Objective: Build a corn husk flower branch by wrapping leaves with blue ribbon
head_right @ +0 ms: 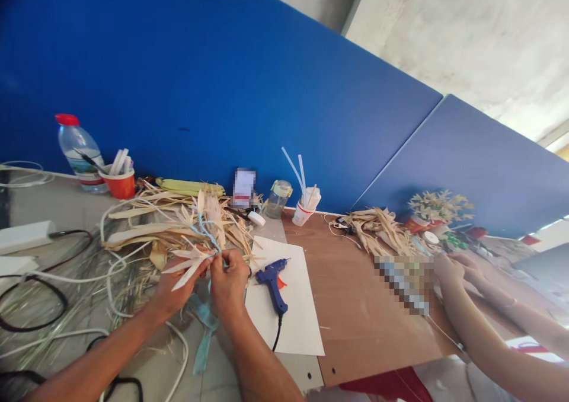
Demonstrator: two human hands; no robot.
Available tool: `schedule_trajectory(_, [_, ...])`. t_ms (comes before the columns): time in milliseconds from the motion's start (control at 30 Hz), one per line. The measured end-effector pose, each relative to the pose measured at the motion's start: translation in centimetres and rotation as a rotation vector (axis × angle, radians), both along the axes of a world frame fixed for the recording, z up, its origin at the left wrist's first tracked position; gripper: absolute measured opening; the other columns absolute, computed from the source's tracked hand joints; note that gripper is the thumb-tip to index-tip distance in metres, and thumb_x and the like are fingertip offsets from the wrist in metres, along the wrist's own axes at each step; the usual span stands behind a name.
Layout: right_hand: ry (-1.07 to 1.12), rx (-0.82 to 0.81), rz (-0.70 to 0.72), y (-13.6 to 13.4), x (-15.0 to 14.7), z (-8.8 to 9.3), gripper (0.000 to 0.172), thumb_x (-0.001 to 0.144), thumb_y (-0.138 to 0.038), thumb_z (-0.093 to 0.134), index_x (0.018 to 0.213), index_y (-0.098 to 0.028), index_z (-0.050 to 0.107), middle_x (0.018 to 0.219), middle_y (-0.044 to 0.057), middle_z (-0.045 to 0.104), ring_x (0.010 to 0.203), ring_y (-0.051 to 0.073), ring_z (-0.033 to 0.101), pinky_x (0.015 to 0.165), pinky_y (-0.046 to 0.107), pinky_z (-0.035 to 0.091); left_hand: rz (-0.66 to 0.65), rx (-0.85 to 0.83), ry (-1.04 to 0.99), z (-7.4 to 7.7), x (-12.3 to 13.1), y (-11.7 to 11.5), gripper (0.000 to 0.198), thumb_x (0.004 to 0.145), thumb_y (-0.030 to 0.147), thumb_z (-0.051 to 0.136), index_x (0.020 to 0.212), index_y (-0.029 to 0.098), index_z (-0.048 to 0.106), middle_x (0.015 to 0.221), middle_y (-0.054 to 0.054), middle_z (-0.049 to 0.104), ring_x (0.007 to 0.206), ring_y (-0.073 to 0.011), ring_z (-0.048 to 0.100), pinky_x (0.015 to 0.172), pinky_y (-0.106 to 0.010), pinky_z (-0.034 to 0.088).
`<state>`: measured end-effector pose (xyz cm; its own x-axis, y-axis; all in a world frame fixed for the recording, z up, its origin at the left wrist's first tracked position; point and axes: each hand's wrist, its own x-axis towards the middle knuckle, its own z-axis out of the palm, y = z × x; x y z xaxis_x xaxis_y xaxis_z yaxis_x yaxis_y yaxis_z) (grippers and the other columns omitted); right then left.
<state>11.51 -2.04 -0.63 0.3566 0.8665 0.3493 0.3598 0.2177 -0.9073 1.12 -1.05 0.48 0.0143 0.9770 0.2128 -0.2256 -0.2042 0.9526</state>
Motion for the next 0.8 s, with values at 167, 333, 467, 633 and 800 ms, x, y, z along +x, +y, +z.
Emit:
schedule_trajectory(167, [0.288, -0.047, 0.157, 0.5, -0.2, 0.1, 0.016, 0.077, -0.026, 0.052, 0.065, -0.016, 0.058, 0.056, -0.002, 0.058, 0.055, 0.013, 0.052, 0.058, 0.025, 0.042, -0.128, -0.229, -0.304, -1.4, 0.7, 0.3, 0.018, 0.069, 0.027, 0.072, 0.083, 0.017, 0.07, 0.063, 0.002, 0.06, 0.058, -0.0113, 0.05, 0.057, -0.021, 0.039])
schedule_trajectory(333, [0.48, -0.117, 0.281, 0.4, -0.4, 0.5, 0.016, 0.073, -0.027, 0.058, 0.062, -0.016, 0.06, 0.051, -0.003, 0.055, 0.051, 0.011, 0.048, 0.052, 0.023, 0.04, -0.2, -0.391, -0.457, -1.2, 0.8, 0.3, 0.024, 0.058, 0.024, 0.08, 0.079, 0.015, 0.071, 0.071, 0.0, 0.065, 0.068, -0.0107, 0.056, 0.066, -0.02, 0.045])
schedule_trajectory(467, [0.558, -0.109, 0.366, 0.0, -0.5, 0.8, 0.016, 0.073, -0.027, 0.06, 0.061, -0.017, 0.059, 0.051, -0.003, 0.055, 0.049, 0.01, 0.047, 0.053, 0.024, 0.04, -0.258, -0.403, -0.53, -0.6, 0.2, 0.5, 0.016, 0.058, 0.021, 0.08, 0.067, 0.013, 0.07, 0.06, 0.002, 0.062, 0.057, -0.0067, 0.052, 0.058, -0.017, 0.045])
schedule_trajectory(633, [0.577, -0.085, 0.39, -0.1, -0.7, 0.7, 0.015, 0.067, -0.029, 0.066, 0.06, -0.017, 0.06, 0.054, -0.002, 0.058, 0.053, 0.011, 0.048, 0.058, 0.025, 0.042, -0.275, -0.475, -0.566, -0.4, -0.3, 0.8, 0.021, 0.054, 0.019, 0.082, 0.071, 0.013, 0.072, 0.07, -0.002, 0.068, 0.068, -0.0106, 0.059, 0.065, -0.019, 0.048])
schedule_trajectory(800, [0.662, -0.085, 0.45, -0.1, -0.7, 0.8, 0.022, 0.067, -0.034, 0.067, 0.057, -0.018, 0.057, 0.05, -0.003, 0.053, 0.049, 0.01, 0.045, 0.054, 0.025, 0.04, -0.311, -0.479, -0.576, -0.5, -0.5, 0.8, 0.025, 0.053, 0.019, 0.083, 0.075, 0.012, 0.073, 0.074, -0.004, 0.07, 0.069, -0.0117, 0.06, 0.066, -0.02, 0.048])
